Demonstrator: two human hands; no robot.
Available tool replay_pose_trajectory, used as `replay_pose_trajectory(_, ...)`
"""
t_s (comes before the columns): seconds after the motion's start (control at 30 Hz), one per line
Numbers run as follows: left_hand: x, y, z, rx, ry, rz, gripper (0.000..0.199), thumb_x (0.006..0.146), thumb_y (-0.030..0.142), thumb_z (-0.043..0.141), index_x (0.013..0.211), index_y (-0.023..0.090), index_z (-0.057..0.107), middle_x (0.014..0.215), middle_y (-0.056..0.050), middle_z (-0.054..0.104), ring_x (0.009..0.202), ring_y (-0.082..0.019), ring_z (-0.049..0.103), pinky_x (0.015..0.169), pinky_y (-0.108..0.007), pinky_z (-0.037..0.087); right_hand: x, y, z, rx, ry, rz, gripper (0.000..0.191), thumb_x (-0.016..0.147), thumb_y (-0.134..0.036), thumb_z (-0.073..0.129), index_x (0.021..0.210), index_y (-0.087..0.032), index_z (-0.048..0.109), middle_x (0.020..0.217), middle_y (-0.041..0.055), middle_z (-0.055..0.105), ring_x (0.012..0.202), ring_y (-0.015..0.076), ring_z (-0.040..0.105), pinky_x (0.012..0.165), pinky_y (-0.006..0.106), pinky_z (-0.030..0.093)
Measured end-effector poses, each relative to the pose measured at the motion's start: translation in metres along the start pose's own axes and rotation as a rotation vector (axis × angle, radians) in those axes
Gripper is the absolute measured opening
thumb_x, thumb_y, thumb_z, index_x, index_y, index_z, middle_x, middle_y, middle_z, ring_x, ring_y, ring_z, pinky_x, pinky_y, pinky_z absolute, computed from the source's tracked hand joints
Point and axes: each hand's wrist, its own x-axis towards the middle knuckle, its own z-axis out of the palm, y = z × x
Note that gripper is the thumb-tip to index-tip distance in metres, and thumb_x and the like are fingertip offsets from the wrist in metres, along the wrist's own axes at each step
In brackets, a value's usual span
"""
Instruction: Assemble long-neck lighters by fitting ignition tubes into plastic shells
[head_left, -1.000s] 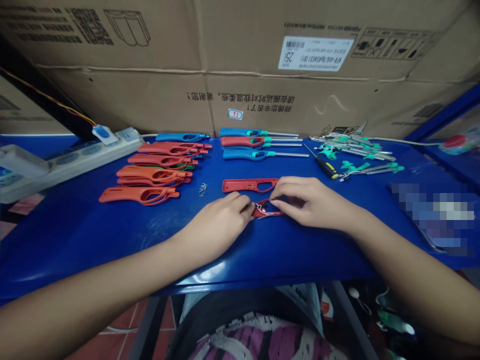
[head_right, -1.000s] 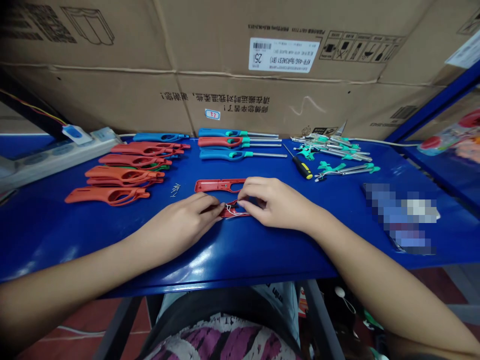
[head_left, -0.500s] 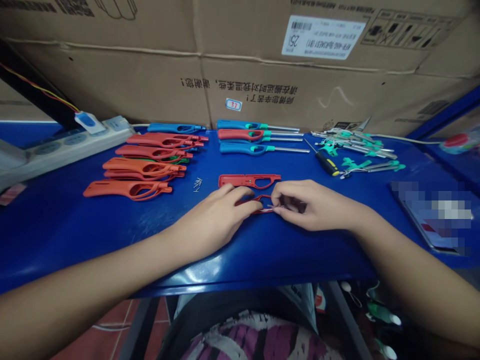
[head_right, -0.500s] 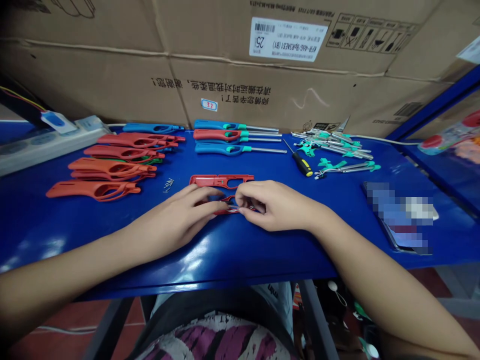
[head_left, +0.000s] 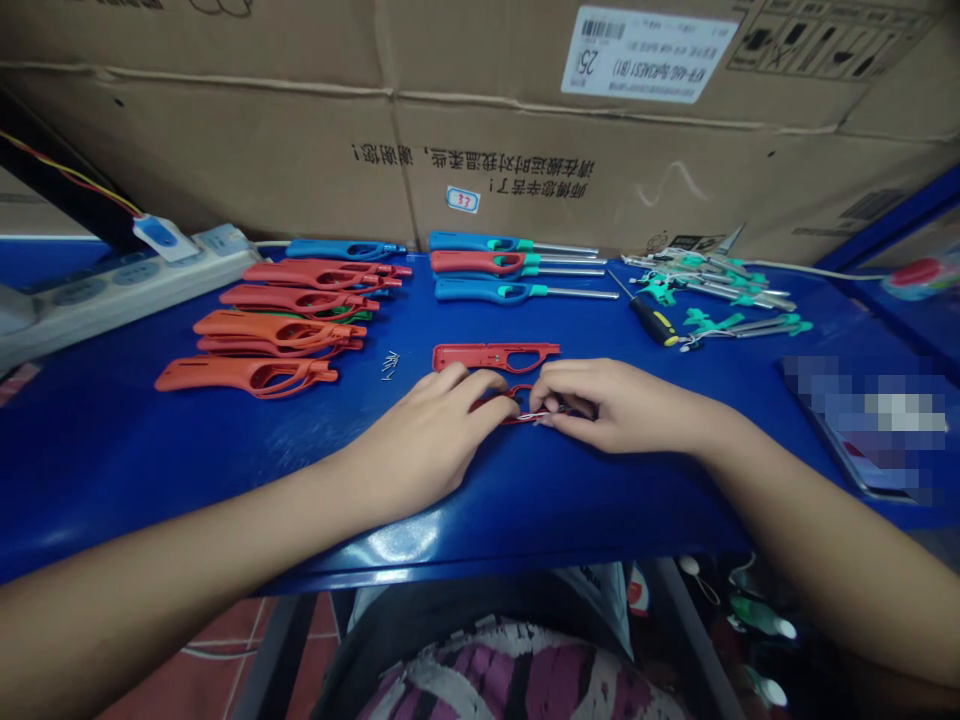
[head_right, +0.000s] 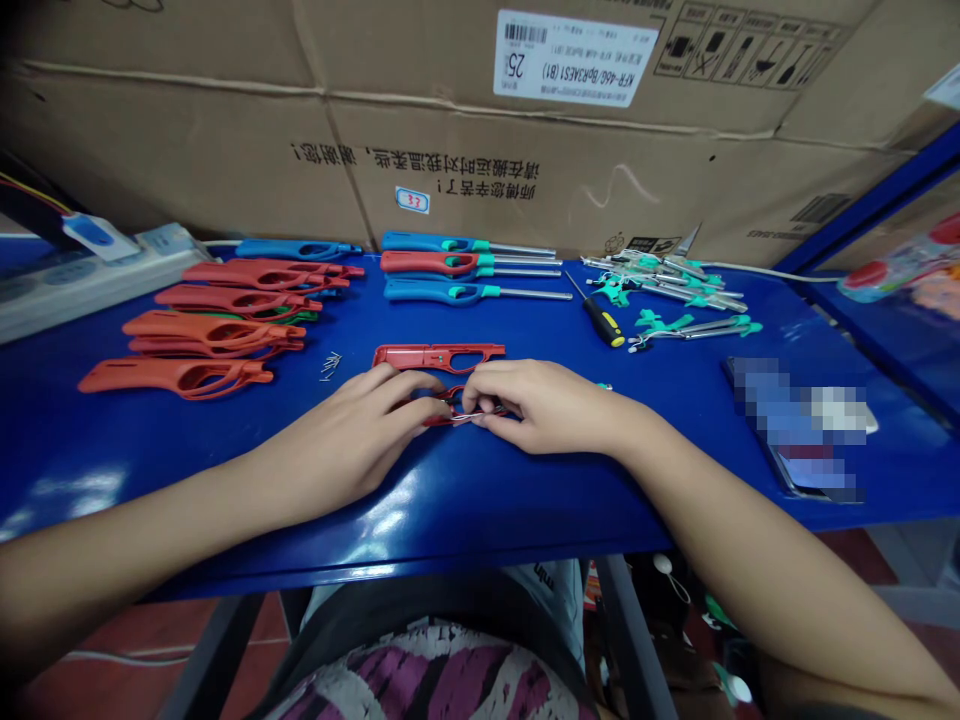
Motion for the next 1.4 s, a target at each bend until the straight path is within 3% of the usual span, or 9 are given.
replay_pose_trajectory(0.27,-0.0012,-0.0010,-0.0026,0.089,0.008,0.045,0.037,0.096,0.009,0.051,0.130,0.020,0.063,0.132,-0.011,0.059,0.118,-0.030,0.054,0.098,-0.047,0.053,0.0002,0.0002,-0.0005,0.013,0.013,-0.042,0.009,0.092,-0.015,0.060,0.098,-0.017,0.066,0.087,0.0008,0.063,0.069,0.0101,0.050,0.063,0.023,0.039)
replay_pose_trajectory(0.5,-0.0031,-0.0018,-0.0026,0.103,0.028,0.068,0.039,0.097,0.010,0.052,0.132,0.021,0.064,0.132,-0.010,0.061,0.116,-0.029,0.055,0.096,-0.045,0.054,0.0016,0.0048,0.0001,0.053,0.047,-0.129,0.011,0.097,-0.018,0.058,0.097,-0.017,0.069,0.096,0.0049,0.069,0.084,0.0134,0.062,0.077,0.025,0.047)
replay_pose_trajectory(0.7,-0.0017,-0.0001,-0.0032,0.039,0.012,0.031,0.039,0.098,0.011,0.049,0.133,0.022,0.062,0.129,-0.010,0.061,0.115,-0.027,0.055,0.098,-0.045,0.053,0.0016,0.0036,-0.0007,0.043,0.070,-0.095,0.010,0.094,-0.018,0.061,0.094,-0.016,0.070,0.091,0.0047,0.071,0.075,0.0121,0.060,0.067,0.024,0.046)
replay_pose_trajectory(1.1,-0.0010,0.0001,-0.0040,-0.036,0.020,0.011,0.040,0.099,0.011,0.048,0.133,0.024,0.062,0.129,-0.010,0.060,0.118,-0.027,0.053,0.100,-0.045,0.051,0.0012,0.0018,-0.0011,0.045,0.077,-0.094,0.012,0.092,-0.015,0.061,0.095,-0.016,0.073,0.092,0.0048,0.073,0.076,0.0116,0.062,0.067,0.023,0.045)
replay_pose_trajectory(1.4,-0.0006,-0.0002,-0.0043,-0.040,0.022,0.014,0.037,0.101,0.013,0.045,0.131,0.023,0.064,0.126,-0.010,0.062,0.115,-0.026,0.053,0.099,-0.044,0.051,0.0007,0.0046,-0.0003,0.039,0.089,-0.079,0.009,0.092,-0.018,0.062,0.093,-0.016,0.071,0.085,0.0030,0.069,0.066,0.0095,0.055,0.061,0.022,0.042)
